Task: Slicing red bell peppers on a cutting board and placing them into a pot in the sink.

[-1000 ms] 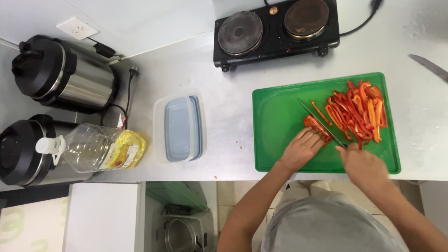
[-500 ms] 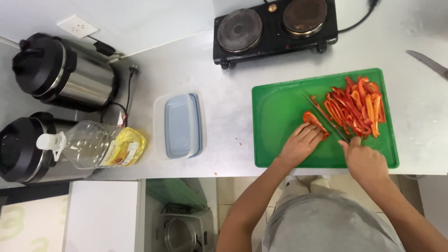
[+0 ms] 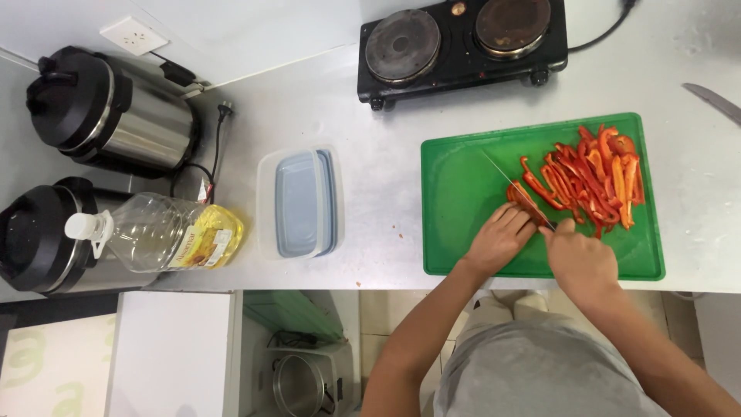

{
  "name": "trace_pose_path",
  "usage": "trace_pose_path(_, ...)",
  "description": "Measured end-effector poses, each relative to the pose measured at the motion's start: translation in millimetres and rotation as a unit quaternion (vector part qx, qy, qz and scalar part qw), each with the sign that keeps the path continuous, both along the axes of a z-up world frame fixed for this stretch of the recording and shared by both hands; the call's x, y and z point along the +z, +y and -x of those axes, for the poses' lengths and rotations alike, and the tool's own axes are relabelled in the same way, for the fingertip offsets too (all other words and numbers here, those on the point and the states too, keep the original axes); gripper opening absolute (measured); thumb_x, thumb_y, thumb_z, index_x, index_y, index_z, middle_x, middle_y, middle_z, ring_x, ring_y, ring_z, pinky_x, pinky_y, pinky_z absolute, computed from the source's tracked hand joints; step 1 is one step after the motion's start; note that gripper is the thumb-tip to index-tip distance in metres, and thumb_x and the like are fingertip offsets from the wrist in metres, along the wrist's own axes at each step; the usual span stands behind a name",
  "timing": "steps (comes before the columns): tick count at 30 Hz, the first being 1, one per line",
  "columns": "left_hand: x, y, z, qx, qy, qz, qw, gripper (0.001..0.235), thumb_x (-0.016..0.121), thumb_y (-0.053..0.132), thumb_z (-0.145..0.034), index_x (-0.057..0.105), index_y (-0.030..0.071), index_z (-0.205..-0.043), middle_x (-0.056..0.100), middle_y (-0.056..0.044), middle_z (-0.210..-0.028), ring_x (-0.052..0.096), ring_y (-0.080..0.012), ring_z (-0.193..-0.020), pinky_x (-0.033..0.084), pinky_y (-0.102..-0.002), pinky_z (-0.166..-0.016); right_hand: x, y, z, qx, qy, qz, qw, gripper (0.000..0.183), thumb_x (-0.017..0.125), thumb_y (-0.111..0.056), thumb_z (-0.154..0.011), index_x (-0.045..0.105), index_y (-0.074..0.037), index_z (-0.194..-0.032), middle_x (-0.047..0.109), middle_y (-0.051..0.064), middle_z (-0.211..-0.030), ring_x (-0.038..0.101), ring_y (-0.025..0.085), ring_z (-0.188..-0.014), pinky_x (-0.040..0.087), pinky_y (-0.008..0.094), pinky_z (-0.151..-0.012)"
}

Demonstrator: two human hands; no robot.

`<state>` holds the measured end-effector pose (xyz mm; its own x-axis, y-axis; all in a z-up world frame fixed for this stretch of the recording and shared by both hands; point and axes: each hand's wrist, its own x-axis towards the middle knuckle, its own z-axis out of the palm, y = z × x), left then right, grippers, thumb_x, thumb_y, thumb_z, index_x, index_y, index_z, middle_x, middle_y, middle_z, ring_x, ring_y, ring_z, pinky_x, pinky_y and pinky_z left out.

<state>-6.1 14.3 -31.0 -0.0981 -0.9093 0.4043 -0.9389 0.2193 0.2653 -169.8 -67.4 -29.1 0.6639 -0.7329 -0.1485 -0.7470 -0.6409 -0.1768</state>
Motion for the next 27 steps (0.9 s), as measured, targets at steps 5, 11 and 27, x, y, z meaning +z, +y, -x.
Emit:
trace_pose_path(5, -2, 2, 1, 0.006, 0.008, 0.002, 1.0, 0.031, 0.063, 0.008, -0.086, 0.066, 0.0, -0.116, 0.062, -0.013, -0.114, 0.06, -0.0302, -0.119, 0.046, -0.046, -0.117, 20, 6, 15, -0.015, 0.022, -0.018, 0.999, 0.048, 0.049, -0.048, -0.106, 0.057, -0.004, -0.09, 0.07, 0.016, -0.065, 0.075, 0.035, -0.064, 0.06, 0.046, -0.056)
trace_pose_path(11, 6, 0, 1, 0.013, 0.019, 0.021, 1.0, 0.029, 0.063, 0.007, -0.086, 0.065, -0.001, -0.114, 0.063, -0.013, -0.116, 0.062, -0.03, -0.12, 0.048, -0.045, -0.117, -7, -4, 22, -0.01, -0.001, -0.019, 1.0, 0.048, 0.049, -0.048, -0.107, 0.056, -0.003, -0.089, 0.068, 0.017, -0.061, 0.073, 0.038, -0.062, 0.059, 0.048, -0.053)
trace_pose_path(27, -26, 4, 7, 0.045, -0.017, 0.031, 0.998, 0.026, 0.065, 0.007, -0.093, 0.068, 0.002, -0.119, 0.066, -0.011, -0.127, 0.061, -0.0269, -0.123, 0.047, -0.04, -0.099, -26, 0, 67, -0.042, 0.049, -0.02, 0.998, 0.051, 0.042, -0.052, -0.11, 0.055, -0.005, -0.095, 0.069, 0.02, -0.063, 0.073, 0.038, -0.064, 0.059, 0.049, -0.059)
